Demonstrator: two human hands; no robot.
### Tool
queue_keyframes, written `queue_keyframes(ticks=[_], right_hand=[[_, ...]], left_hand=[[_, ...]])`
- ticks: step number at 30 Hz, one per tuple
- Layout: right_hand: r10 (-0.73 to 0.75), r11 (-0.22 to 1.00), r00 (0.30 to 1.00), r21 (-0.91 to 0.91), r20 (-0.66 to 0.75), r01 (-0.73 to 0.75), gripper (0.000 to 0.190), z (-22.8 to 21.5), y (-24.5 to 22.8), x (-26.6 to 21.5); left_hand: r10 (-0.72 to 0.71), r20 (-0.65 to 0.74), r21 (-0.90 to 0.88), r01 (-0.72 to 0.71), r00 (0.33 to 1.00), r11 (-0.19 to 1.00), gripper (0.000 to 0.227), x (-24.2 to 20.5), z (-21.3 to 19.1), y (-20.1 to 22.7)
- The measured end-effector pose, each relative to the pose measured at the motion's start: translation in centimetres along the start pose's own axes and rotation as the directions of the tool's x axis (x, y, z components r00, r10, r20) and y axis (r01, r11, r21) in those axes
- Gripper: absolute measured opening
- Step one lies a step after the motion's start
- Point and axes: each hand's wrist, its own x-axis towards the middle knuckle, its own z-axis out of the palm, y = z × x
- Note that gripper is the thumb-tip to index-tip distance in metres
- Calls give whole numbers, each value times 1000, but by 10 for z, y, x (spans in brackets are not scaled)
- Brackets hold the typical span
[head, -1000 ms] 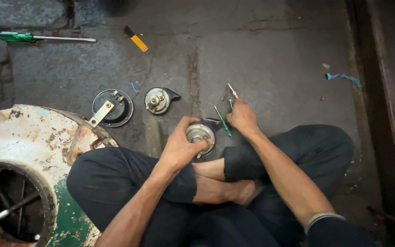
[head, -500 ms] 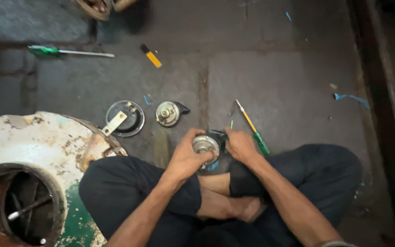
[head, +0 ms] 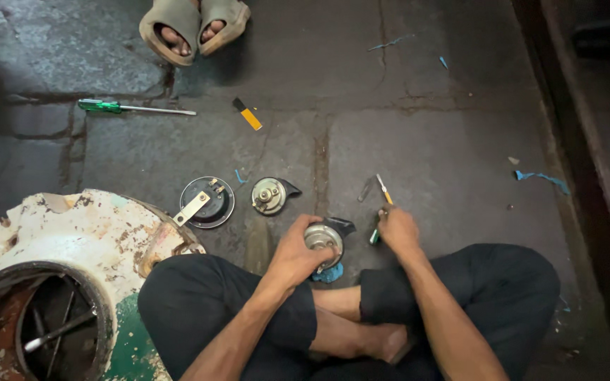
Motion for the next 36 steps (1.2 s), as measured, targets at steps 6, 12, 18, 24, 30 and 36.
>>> queue_keyframes(ticks=[6,12,18,24,30,36], right_hand=[[-146,403,964,903,223,-147,40,-12,11,-7],[-199,-115,976,987,86,-111,37,-63,-23,-60],[-179,-205,982,978,-60,22,64,-100,-84,-96],[-112,-292,992,956,-58,23,52,-77,-119,-94],[-73,8,993,996,-90,90,39,-58,-114,-98],[-94,194,982,964,-165,180,46,-50,-93,-101]], left_hand=[[-11,16,-40,11,1000,999,64,3,0,-4],[-71,40,-46,73,997,996,63,6,8,-3],[18,6,17,-18,1000,1000,63,5,10,-2],[127,-10,164,-124,992,979,65,2,12,-7],[85,-37,210,-75,996,975,65,3,8,-10],[182,-33,197,-172,983,965,64,-2,7,-8]])
